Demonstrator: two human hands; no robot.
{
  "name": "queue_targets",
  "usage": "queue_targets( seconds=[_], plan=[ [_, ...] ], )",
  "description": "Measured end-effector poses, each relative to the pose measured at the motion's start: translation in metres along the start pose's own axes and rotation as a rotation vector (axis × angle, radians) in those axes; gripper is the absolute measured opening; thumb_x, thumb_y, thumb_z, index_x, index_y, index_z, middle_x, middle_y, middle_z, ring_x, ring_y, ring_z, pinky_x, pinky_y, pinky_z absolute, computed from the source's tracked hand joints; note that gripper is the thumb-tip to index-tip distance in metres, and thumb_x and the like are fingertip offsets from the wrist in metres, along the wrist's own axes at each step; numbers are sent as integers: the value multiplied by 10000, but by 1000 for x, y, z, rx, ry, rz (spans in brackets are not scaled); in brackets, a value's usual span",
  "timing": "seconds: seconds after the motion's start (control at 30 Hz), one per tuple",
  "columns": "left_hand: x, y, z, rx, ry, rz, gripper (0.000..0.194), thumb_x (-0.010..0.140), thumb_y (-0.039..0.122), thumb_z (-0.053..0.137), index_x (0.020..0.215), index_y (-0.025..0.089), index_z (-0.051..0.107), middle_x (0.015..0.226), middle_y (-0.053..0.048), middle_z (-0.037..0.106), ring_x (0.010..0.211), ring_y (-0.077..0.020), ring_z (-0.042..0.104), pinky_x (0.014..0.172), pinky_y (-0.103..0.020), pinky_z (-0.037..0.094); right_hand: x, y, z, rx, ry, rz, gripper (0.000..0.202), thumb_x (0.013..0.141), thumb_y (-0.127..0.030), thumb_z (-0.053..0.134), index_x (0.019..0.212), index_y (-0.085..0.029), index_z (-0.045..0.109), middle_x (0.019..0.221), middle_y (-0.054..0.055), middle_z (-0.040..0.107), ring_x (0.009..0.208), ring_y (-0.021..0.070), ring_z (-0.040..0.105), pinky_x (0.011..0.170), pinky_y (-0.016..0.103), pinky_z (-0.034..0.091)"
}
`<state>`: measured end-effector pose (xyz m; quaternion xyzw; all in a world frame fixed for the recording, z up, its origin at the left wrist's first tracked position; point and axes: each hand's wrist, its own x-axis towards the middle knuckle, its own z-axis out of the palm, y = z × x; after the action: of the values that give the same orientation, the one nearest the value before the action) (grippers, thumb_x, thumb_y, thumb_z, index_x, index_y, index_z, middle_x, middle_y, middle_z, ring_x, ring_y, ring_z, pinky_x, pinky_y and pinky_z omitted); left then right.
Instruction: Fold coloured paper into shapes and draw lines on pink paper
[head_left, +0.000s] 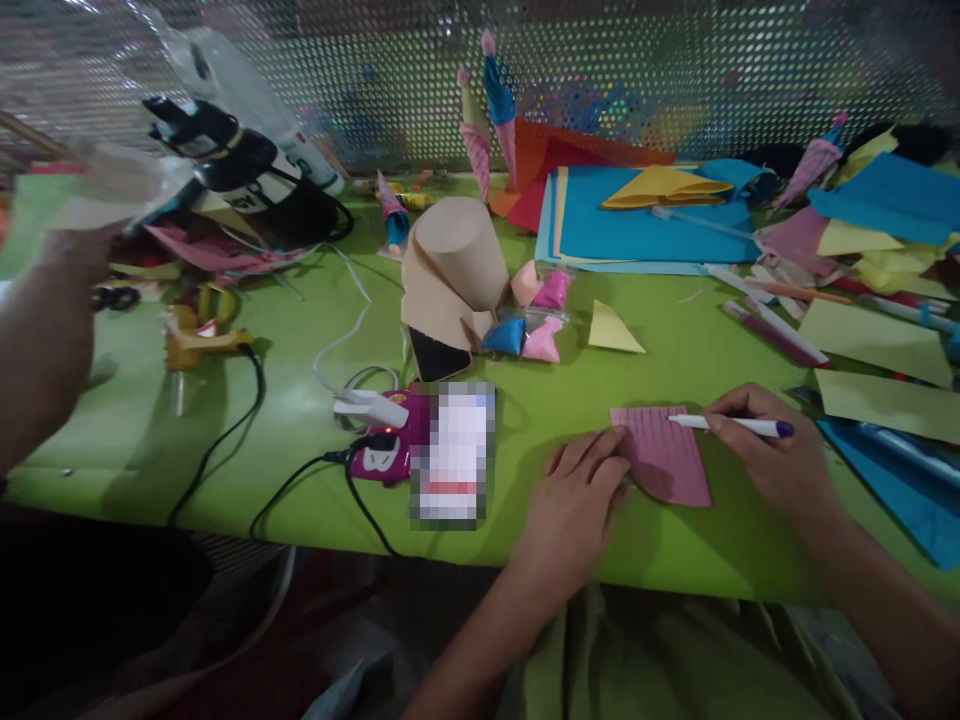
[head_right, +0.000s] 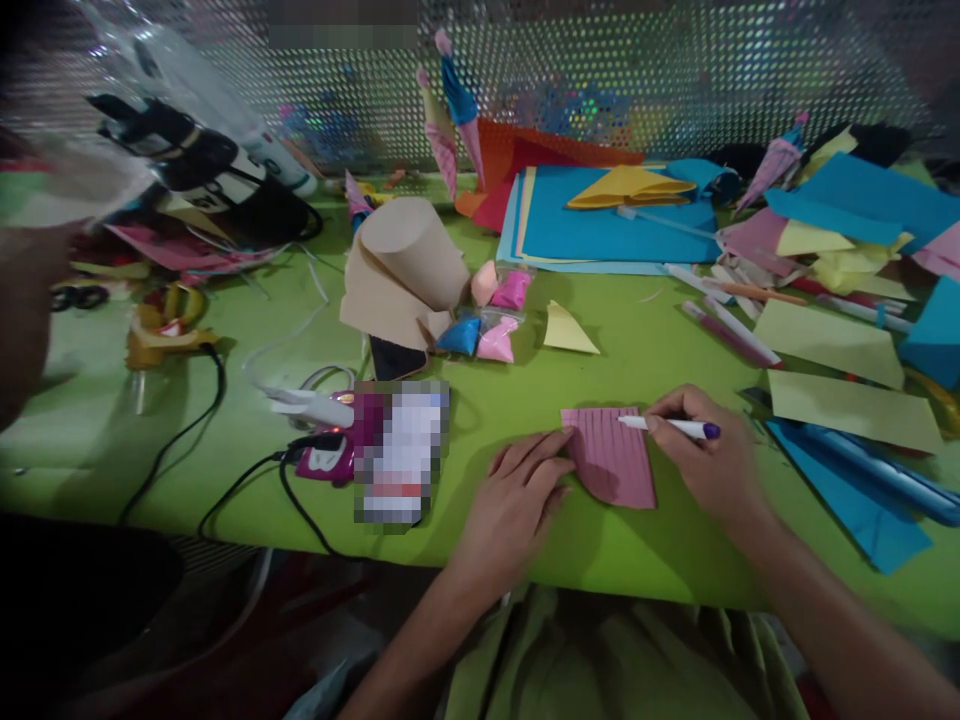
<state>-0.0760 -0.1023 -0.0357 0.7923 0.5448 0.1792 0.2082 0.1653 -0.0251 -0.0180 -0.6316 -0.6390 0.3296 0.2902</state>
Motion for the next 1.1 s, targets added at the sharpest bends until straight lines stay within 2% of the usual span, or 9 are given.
queue_targets(
  seconds=[0.2,0.47,0.7,0.87,1.1],
  plan=[
    [0,1,-1,1,-6,-17,207,1040,244,465,1177,230,620,1539,-26,546,1388,-259,493,1060,-480,459,0,1,-6,-35,69,91,144,865,-365,662,777,-251,663,655,-19,597,604,162,494,529,301,315],
    [0,0,-2,7,-14,5,232,1028,227,482,1214,224,620,1547,-26,538,1393,-268,497,1074,-502,467,2,3,-9,-25,88,112,146,865,-357,662,766,-251,650,666,-17,589,621,162,488,544,307,315],
    [-9,1,-1,17,22,98,301,1015,208,488,1292,203,607,1500,-50,586,1383,-256,514,1130,-491,436,2,3,-8,-8,86,87,146,861,-349,662,759,-246,649,656,-17,583,605,160,479,543,311,315],
    [-10,2,0,19,33,91,355,1021,217,495,1365,215,583,1469,-40,614,1368,-237,530,1141,-474,427,1,0,-8,15,100,74,128,857,-335,656,765,-247,651,657,-12,595,595,164,490,532,310,320],
    [-10,2,3,72,34,113,367,1041,259,482,1393,209,570,1481,-43,602,1383,-233,509,1137,-465,419,2,11,-5,60,152,29,151,832,-373,696,760,-243,669,670,4,616,619,179,518,538,315,336]
  ],
)
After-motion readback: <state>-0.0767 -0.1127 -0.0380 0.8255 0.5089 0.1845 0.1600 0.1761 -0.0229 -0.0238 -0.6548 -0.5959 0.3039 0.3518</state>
